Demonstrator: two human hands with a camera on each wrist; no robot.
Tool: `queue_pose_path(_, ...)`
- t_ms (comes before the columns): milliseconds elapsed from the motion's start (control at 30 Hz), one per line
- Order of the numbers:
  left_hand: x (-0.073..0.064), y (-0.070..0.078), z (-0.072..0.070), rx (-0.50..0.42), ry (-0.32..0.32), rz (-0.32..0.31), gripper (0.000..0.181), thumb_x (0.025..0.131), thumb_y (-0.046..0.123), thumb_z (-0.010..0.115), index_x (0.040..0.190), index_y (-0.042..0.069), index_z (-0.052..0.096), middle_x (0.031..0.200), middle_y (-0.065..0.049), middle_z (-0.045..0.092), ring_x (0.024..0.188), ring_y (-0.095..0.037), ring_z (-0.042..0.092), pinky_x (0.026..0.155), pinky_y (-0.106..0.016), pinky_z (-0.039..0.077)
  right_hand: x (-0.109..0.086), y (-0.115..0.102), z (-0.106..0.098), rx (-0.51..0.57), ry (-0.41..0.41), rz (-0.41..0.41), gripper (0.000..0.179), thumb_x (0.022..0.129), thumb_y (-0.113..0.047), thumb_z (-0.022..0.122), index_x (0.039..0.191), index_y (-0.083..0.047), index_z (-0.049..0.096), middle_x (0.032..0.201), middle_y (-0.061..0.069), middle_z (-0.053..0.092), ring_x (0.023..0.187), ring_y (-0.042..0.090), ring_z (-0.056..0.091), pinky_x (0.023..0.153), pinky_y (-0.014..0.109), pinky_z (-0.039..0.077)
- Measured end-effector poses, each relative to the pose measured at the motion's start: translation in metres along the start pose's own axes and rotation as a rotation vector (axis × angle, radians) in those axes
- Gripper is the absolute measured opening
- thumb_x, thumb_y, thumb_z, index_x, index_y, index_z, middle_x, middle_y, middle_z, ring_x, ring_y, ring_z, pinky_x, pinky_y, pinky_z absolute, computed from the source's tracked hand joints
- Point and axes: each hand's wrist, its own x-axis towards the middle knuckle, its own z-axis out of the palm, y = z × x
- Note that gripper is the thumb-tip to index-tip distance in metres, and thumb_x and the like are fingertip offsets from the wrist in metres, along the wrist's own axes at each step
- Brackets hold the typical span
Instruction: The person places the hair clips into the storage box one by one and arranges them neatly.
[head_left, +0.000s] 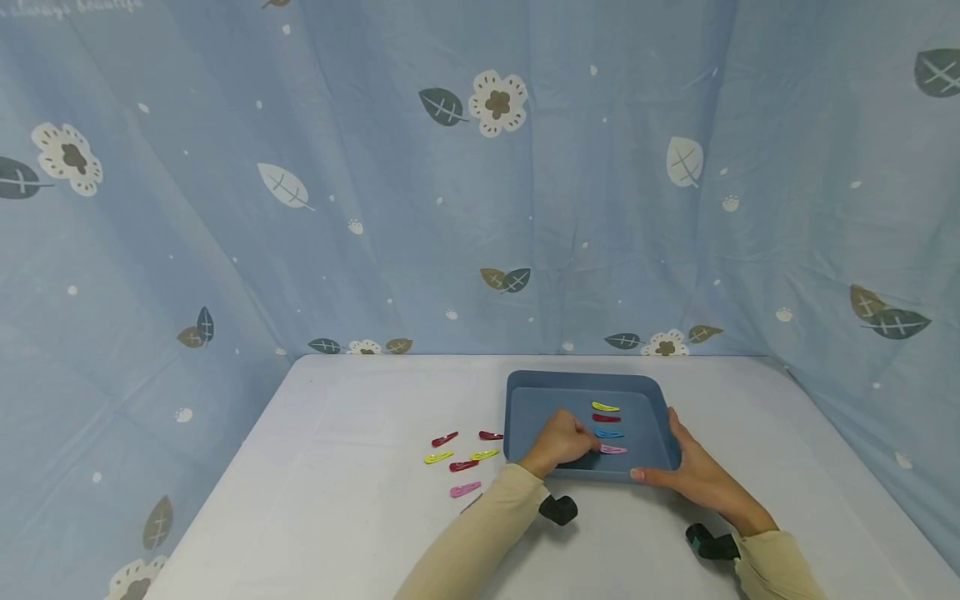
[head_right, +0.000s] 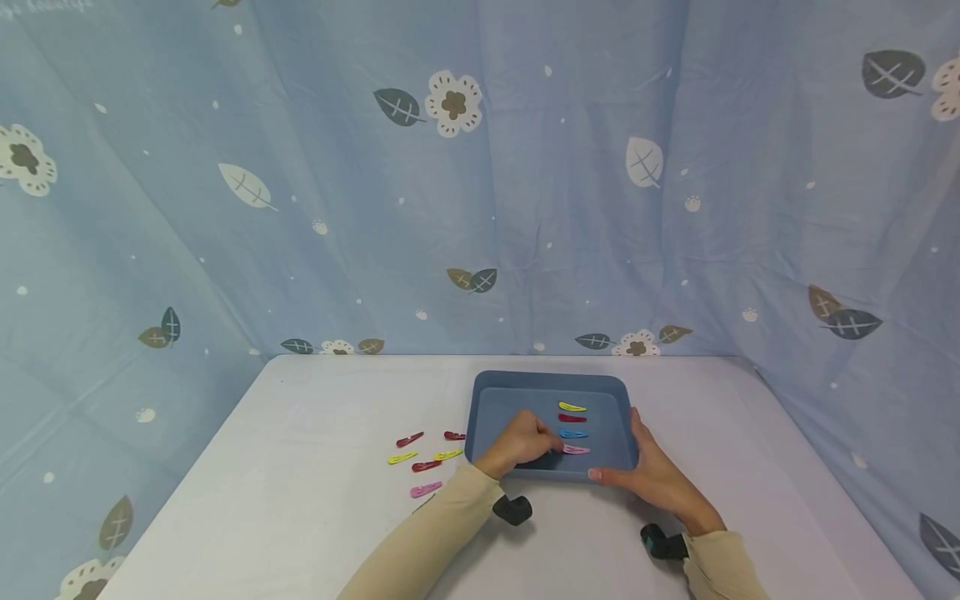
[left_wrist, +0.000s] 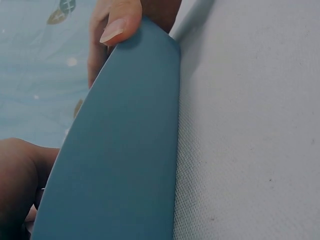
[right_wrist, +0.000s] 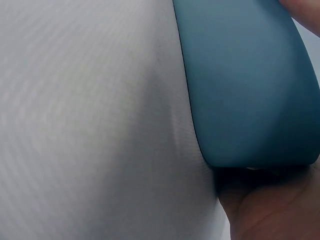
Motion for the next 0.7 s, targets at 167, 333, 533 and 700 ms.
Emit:
queue_pose_path(167, -0.0020, 0.0017, -0.0004, 0.006, -0.007, -0.011, 0.009, 0.081, 0.015, 0.083, 0.078, 0.006, 0.083, 0.078, 0.001, 0.077, 0.067, -0.004, 0.052, 0.059, -0.021, 0.040, 0.0004, 0.0000, 0.0003, 0.001, -0.002, 0.002, 0.134, 0.084, -0.044, 0.082, 0.161, 0.001, -0.019, 0.167, 0.038, -0.009, 0.152, 0.064, 0.001, 0.115, 0.079, 0.012)
queue_pose_path(333, -0.0026, 0.0013, -0.0003, 0.006, -0.007, -0.007, 0.008, 0.081, 0.014, 0.082, 0.079, 0.006, 0.083, 0.081, 0.001, 0.078, 0.069, -0.004, 0.054, 0.060, -0.021, 0.042, 0.0002, -0.0009, 0.0004, -0.005, -0.001, 0.006, 0.134, 0.084, -0.044, 0.082, 0.161, 0.001, -0.019, 0.167, 0.038, -0.008, 0.152, 0.064, 0.001, 0.115, 0.079, 0.013)
queue_pose_path(533, -0.0026, 0.0003, -0.0001, 0.006, 0.006, 0.013, 0.007, 0.079, 0.012, 0.083, 0.077, 0.005, 0.083, 0.080, 0.001, 0.078, 0.070, -0.003, 0.055, 0.060, -0.021, 0.044, 0.0002, -0.0010, 0.0001, -0.011, -0.002, 0.008, 0.134, 0.085, -0.045, 0.081, 0.161, 0.001, -0.019, 0.167, 0.038, -0.008, 0.152, 0.064, 0.002, 0.115, 0.080, 0.013)
queue_pose_path(700, -0.0027, 0.0000, -0.0007, 0.007, 0.008, 0.027, 0.007, 0.079, 0.011, 0.082, 0.076, 0.004, 0.082, 0.078, 0.000, 0.078, 0.068, -0.003, 0.054, 0.059, -0.021, 0.043, 0.0006, -0.0015, 0.0001, -0.014, -0.002, 0.013, 0.135, 0.084, -0.045, 0.082, 0.160, 0.001, -0.019, 0.167, 0.038, -0.008, 0.152, 0.064, 0.002, 0.115, 0.079, 0.013)
